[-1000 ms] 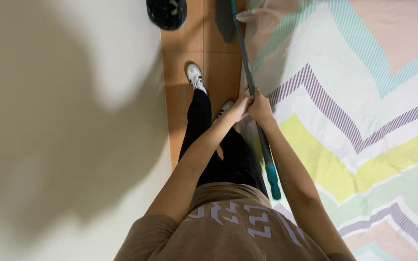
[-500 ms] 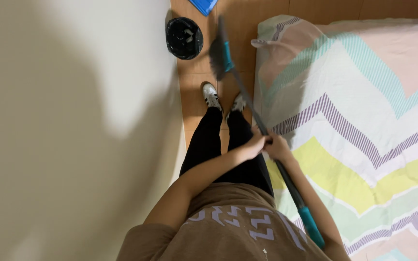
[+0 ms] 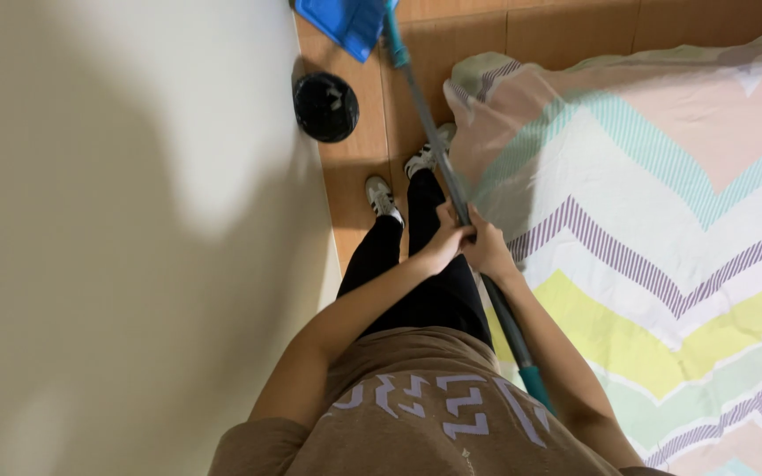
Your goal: The person sweeps the tiled floor of a bedroom using a broom and a dustpan. They gather debris into the dustpan and then empty it into a small trash bin. The person moves around the room to clean different areas near the bed and furniture.
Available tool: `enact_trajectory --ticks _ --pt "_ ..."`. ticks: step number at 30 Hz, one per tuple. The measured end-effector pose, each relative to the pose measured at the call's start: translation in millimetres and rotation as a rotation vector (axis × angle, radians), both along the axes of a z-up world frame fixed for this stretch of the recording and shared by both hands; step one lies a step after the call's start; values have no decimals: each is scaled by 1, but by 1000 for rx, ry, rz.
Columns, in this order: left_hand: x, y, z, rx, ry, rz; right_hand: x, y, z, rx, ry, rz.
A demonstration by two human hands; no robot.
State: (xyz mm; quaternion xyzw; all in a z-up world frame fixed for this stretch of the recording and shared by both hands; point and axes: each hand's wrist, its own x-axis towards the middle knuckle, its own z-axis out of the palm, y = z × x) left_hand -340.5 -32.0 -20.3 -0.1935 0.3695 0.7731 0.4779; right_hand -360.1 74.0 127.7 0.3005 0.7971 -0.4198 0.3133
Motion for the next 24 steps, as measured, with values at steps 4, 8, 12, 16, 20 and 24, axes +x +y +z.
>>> enact_trajectory --ticks 4,8,12,16,20,24 --pt "-8 19 8 -161 -57 -45 -12 26 -4 -100 190 77" --pt "-38 50 2 -207 -183 -220 -29 61 -18 -95 -135 57" --pt "-87 103 -2 -267 -200 -419 -46 107 -67 -30 -209 47" --pt "-113 135 -64 -98 -209 -370 -63 145 -108 120 104 130" --pt "-159 137 -7 -108 -65 -512 -125 158 8 -79 -16 -99" --pt "-198 141 72 -92 520 -619 -142 173 64 -291 -53 -248"
